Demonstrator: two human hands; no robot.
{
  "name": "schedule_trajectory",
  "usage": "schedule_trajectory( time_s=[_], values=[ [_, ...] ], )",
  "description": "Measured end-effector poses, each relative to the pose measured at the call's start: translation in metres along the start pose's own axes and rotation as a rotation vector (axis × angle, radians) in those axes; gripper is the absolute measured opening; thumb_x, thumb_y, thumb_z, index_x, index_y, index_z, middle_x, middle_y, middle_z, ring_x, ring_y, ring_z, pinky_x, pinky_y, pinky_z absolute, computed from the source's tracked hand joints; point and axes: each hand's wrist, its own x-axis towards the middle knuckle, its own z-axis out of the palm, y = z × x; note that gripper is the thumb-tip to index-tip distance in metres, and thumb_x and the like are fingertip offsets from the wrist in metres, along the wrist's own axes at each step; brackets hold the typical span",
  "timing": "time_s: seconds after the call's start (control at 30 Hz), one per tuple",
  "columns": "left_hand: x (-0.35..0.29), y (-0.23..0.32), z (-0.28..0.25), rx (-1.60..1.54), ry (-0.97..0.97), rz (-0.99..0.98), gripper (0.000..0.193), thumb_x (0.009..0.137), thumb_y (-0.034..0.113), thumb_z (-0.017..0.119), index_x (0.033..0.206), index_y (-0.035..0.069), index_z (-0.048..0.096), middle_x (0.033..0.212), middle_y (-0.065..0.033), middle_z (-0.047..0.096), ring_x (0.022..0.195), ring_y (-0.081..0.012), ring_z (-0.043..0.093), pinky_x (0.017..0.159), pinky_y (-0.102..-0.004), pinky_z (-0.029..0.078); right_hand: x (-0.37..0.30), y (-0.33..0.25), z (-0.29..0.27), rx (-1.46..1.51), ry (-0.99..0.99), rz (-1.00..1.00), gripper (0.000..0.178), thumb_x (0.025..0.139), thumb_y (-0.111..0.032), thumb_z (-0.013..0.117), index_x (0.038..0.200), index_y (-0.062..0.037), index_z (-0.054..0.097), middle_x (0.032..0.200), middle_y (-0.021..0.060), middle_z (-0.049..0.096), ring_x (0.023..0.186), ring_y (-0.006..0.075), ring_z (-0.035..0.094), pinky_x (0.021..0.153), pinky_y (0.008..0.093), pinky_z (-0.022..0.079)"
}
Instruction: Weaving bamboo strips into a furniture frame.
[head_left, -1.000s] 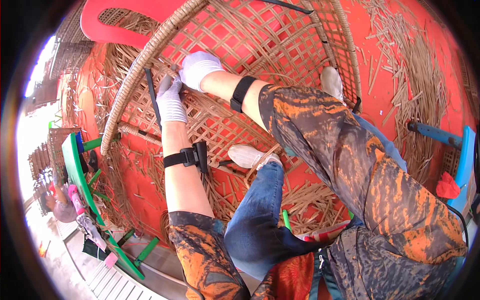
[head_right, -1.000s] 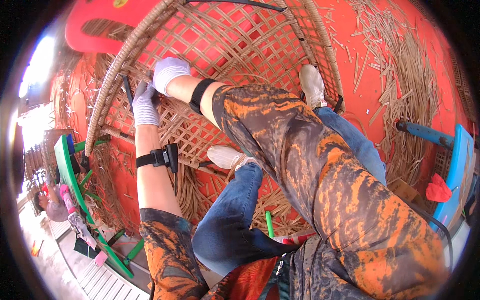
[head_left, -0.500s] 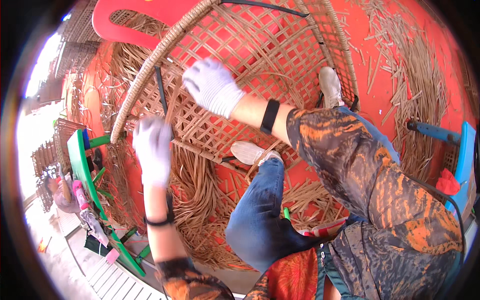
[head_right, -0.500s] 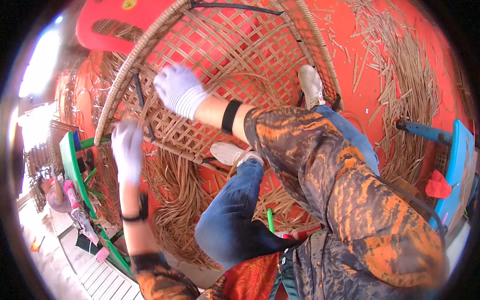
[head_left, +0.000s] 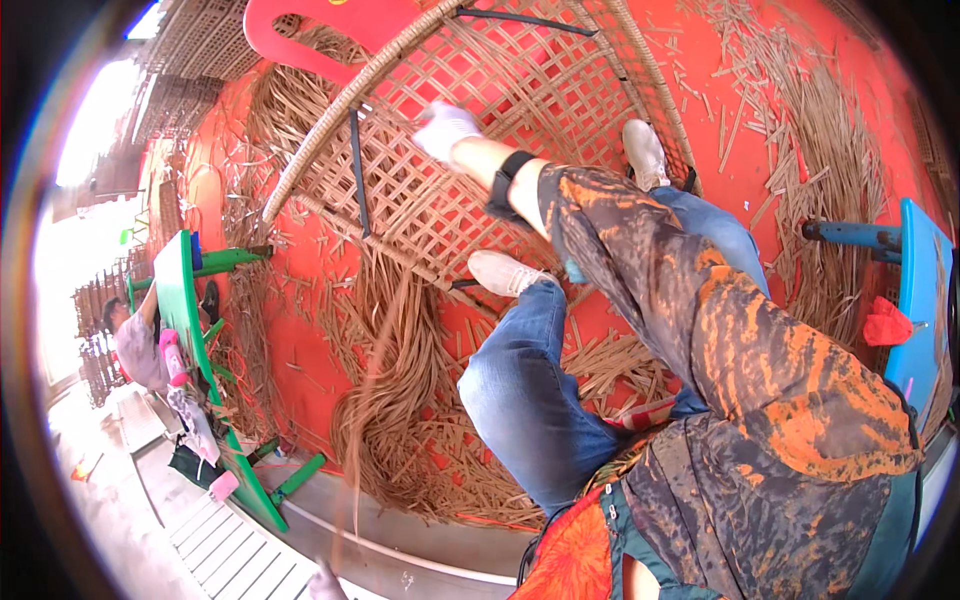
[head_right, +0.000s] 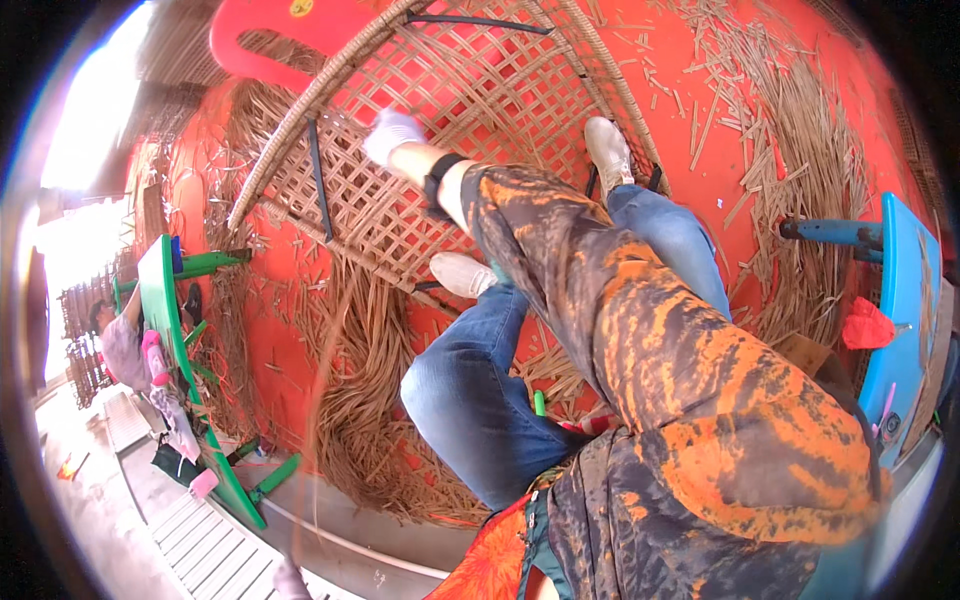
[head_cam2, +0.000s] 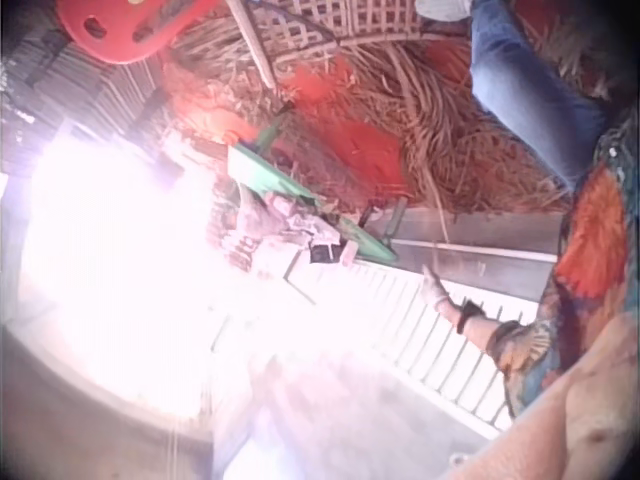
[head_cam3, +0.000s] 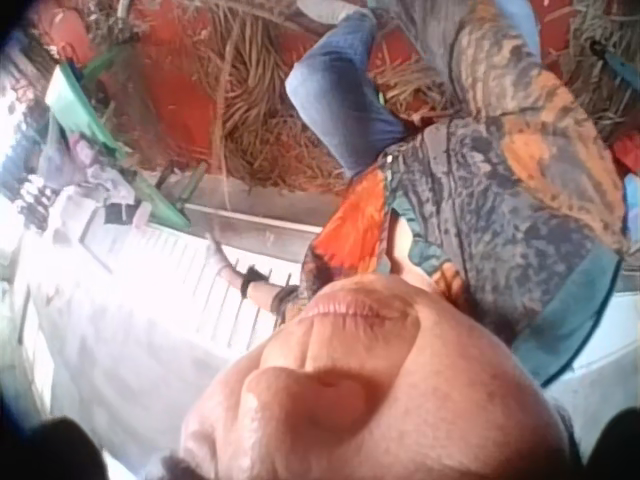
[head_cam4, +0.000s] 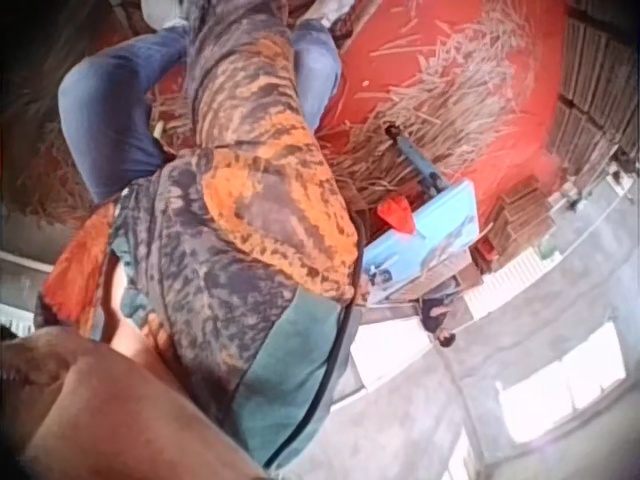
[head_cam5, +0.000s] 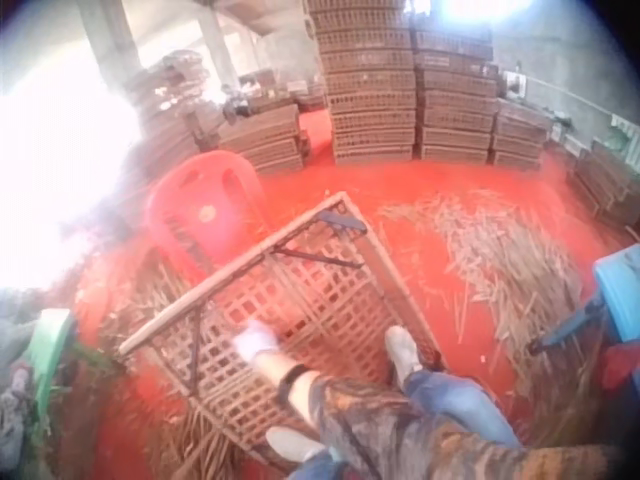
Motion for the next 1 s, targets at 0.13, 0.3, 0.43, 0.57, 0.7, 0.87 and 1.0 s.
schedule_trajectory(
  time_s=[0.13, 0.3, 0.43, 0.57, 0.7, 0.87, 1.0],
  values=[
    [0.005, 0.022, 0.044, 0.308, -0.065, 0.425, 0.043, 0.085, 0.039, 0.056, 0.099, -0.001, 0.062, 0.085, -0.0202, 0.064, 0.073, -0.0312, 0.061, 0.067, -0.0418, 0.050, 0.001, 0.019, -0.026, -0.244, -0.062, -0.334, 0.032, 0.087, -0.034, 0.054, 0.105, -0.0086, 0.064, 0.100, 0.0143, 0.066, 0.093, 0.0309, 0.063, 0.085, 0.0402, 0.048],
    [-0.031, 0.309, 0.006, -0.224, 0.067, 0.954, 0.030, 0.088, 0.028, 0.056, 0.095, 0.000, 0.064, 0.095, -0.0202, 0.065, 0.088, -0.0372, 0.061, 0.082, -0.0419, 0.047, 0.013, 0.014, -0.042, -0.202, -0.105, -0.302, 0.030, 0.087, -0.038, 0.054, 0.096, -0.0130, 0.067, 0.094, 0.0131, 0.067, 0.089, 0.0305, 0.063, 0.081, 0.0412, 0.048],
    [-0.106, 0.638, -0.033, -0.790, -0.040, 1.057, 0.024, 0.089, 0.023, 0.056, 0.100, 0.004, 0.063, 0.096, -0.0157, 0.065, 0.090, -0.0317, 0.063, 0.082, -0.0355, 0.047, 0.023, 0.039, -0.049, -0.129, -0.075, -0.302, 0.030, 0.087, -0.040, 0.054, 0.092, -0.0136, 0.068, 0.086, 0.0113, 0.068, 0.083, 0.0292, 0.064, 0.078, 0.0405, 0.049],
    [-0.084, 0.796, -0.049, -0.946, 0.138, 0.946, 0.038, 0.080, 0.037, 0.064, 0.102, 0.006, 0.065, 0.094, -0.0173, 0.067, 0.088, -0.0324, 0.063, 0.081, -0.0359, 0.048, 0.012, -0.001, -0.031, 0.061, -0.206, -0.268, 0.031, 0.086, -0.037, 0.054, 0.092, -0.0102, 0.069, 0.082, 0.0132, 0.067, 0.079, 0.0286, 0.064, 0.076, 0.0381, 0.050],
    [-0.118, 0.851, -0.059, -0.886, 0.257, 0.690, 0.035, 0.077, 0.034, 0.067, 0.094, 0.004, 0.065, 0.085, -0.0176, 0.068, 0.078, -0.0322, 0.065, 0.075, -0.0391, 0.049, 0.021, 0.016, -0.034, 0.141, -0.104, -0.366, 0.031, 0.087, -0.034, 0.053, 0.092, -0.0071, 0.069, 0.082, 0.0166, 0.067, 0.080, 0.0297, 0.064, 0.077, 0.0381, 0.049],
    [-0.092, 0.848, -0.051, -0.957, 0.287, 0.749, 0.024, 0.077, 0.021, 0.070, 0.089, 0.001, 0.064, 0.078, -0.0135, 0.067, 0.068, -0.0283, 0.063, 0.066, -0.0380, 0.048, 0.040, 0.035, -0.033, 0.177, -0.054, -0.163, 0.031, 0.087, -0.033, 0.053, 0.091, -0.0062, 0.069, 0.087, 0.0187, 0.067, 0.086, 0.0342, 0.063, 0.081, 0.0405, 0.049],
    [-0.093, 0.850, -0.043, -1.560, -0.385, 0.811, 0.006, 0.080, 0.006, 0.067, 0.081, 0.003, 0.062, 0.067, 0.0025, 0.054, 0.054, -0.0075, 0.045, 0.050, -0.0220, 0.036, 0.052, 0.065, -0.016, -0.150, 0.028, -0.165, 0.031, 0.091, -0.033, 0.049, 0.100, -0.0097, 0.067, 0.093, 0.0169, 0.066, 0.091, 0.0340, 0.063, 0.084, 0.0436, 0.050]
  ],
)
